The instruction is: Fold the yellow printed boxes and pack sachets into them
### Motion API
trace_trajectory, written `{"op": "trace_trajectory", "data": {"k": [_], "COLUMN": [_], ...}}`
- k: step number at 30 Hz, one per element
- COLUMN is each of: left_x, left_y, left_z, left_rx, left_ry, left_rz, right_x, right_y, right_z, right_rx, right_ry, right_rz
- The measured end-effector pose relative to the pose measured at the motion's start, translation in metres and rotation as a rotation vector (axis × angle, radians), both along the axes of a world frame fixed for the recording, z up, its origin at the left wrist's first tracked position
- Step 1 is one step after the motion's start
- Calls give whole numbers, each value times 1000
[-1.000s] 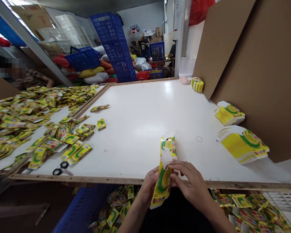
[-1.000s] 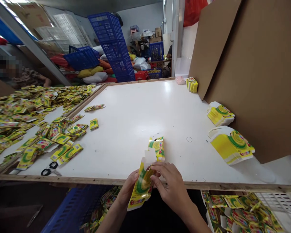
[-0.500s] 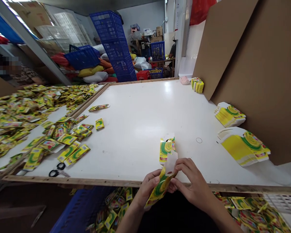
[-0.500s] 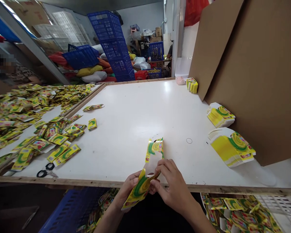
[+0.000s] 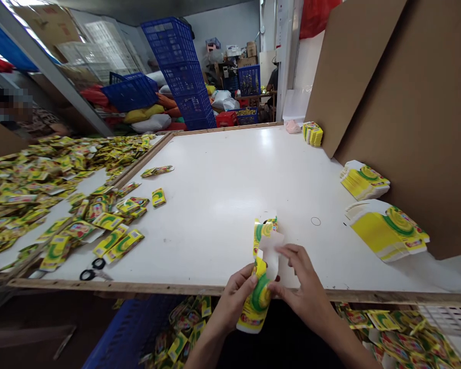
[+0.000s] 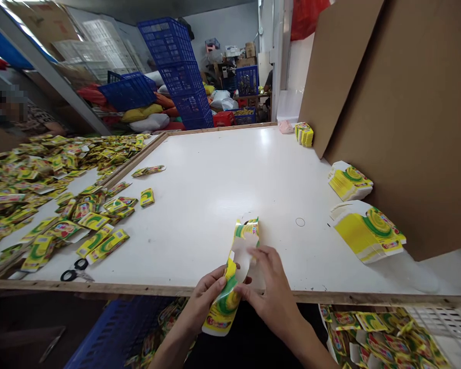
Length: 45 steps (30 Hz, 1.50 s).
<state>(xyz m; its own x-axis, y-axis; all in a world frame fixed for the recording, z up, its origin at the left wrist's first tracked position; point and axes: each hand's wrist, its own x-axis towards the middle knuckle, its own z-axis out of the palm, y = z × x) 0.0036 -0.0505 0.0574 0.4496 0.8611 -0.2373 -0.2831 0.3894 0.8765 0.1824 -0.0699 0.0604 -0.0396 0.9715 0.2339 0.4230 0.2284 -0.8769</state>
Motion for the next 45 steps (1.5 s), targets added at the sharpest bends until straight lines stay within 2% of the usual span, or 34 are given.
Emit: {"op": "trace_trajectory", "data": {"k": [2,5,10,14,18,23,25,28,32,35,38,39,42,45], "left_x": [4,10,13,8,1,-7,-6,-2,2,1,0,1,3,6], "left_y": [-3,-7,-9,-10,-12,-11,-11,-11,-12,-13,-14,-14,-15,-17], "left_z": [-1,-5,-11,-5,7,11,10,8,8,6,4,3,2,1], "left_rx": [21,97,211,251,255,164,141,137,146,163,201,223,289,337], "left_ry": [-9,33,199,250,124,-2,-17,-5,33,87,174,224,368,432], "left_rz": [31,80,82,63,-24,-217,-257,-221,-150,-163,-124,-102,-70,-88], "right_x": [-7,-18,-21,-13,-2,13,16,15,10,14,23,26,25,15], "right_y": [-4,-10,-9,-6,-11,-14,-13,-12,-13,-12,-11,-10,-10,-10], "right_z": [-10,-21,-20,-18,-18,-3,1,-1,-12,-15,-11,-9,-2,0], "right_rx": [-82,-203,-98,-169,-164,-245,-248,-167,-155,-98,-11,-35,-240,-339], "right_ry": [115,212,151,345,545,471,399,320,383,338,230,226,282,221], "right_rz": [-60,-24,-201,-106,55,248,264,194,70,98,127,140,199,148]}}
